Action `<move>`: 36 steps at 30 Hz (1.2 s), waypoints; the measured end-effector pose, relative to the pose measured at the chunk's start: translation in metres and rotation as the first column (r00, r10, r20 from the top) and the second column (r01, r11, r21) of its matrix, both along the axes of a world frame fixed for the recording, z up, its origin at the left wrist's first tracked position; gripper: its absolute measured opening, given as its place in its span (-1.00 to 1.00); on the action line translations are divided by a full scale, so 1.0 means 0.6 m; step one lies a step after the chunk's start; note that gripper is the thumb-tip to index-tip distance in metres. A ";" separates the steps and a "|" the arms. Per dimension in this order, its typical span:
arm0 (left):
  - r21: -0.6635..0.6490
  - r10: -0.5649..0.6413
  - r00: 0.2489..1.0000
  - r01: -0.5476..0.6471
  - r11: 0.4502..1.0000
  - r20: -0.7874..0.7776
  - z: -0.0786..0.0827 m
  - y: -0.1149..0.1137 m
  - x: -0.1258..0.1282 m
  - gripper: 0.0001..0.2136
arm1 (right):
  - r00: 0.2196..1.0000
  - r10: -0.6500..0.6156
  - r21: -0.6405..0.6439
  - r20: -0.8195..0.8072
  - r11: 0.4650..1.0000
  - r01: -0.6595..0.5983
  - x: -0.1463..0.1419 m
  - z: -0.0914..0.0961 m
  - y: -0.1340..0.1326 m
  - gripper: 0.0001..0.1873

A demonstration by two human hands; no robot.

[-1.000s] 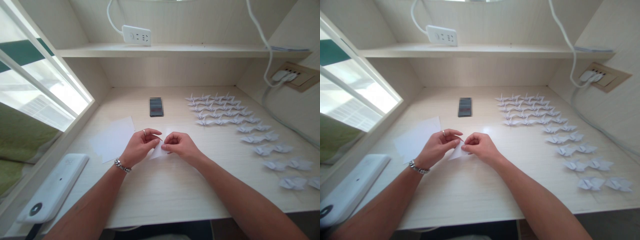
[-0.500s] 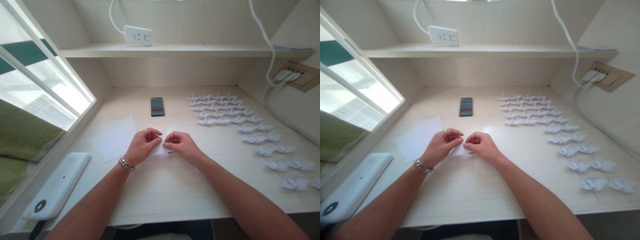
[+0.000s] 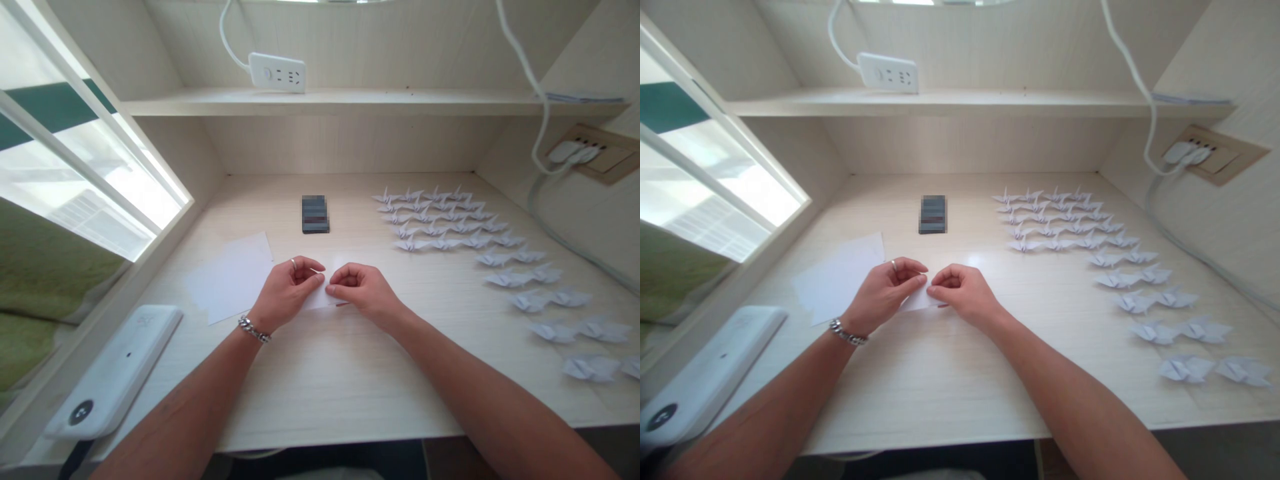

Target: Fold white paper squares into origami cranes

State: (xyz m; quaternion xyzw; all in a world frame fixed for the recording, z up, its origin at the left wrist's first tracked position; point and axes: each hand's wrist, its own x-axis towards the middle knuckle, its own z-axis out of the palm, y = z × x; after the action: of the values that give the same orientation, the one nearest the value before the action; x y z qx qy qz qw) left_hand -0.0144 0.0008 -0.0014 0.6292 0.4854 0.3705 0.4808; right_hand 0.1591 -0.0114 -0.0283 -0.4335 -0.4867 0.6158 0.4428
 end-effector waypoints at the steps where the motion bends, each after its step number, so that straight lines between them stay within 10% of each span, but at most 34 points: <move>1: 0.003 0.002 1.000 -0.002 1.000 -0.003 0.000 0.000 0.000 -0.79 | 1.000 0.001 -0.001 0.000 1.000 -0.001 0.000 0.000 0.000 -0.77; 18: 0.051 0.052 0.999 -0.053 0.997 0.017 -0.008 0.007 -0.007 -0.76 | 0.996 0.076 0.095 0.036 0.992 -0.079 0.005 0.004 0.000 -0.53; 36: 0.046 -0.120 0.990 0.117 0.992 0.078 -0.006 0.000 -0.004 -0.84 | 0.996 -0.009 -0.129 0.091 0.991 0.021 0.007 0.016 0.006 -0.71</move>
State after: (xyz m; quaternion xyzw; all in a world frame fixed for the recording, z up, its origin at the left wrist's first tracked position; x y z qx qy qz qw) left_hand -0.0170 0.0011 -0.0053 0.6511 0.4197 0.3763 0.5082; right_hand 0.1631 -0.0078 -0.0188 -0.4923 -0.4618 0.6227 0.3957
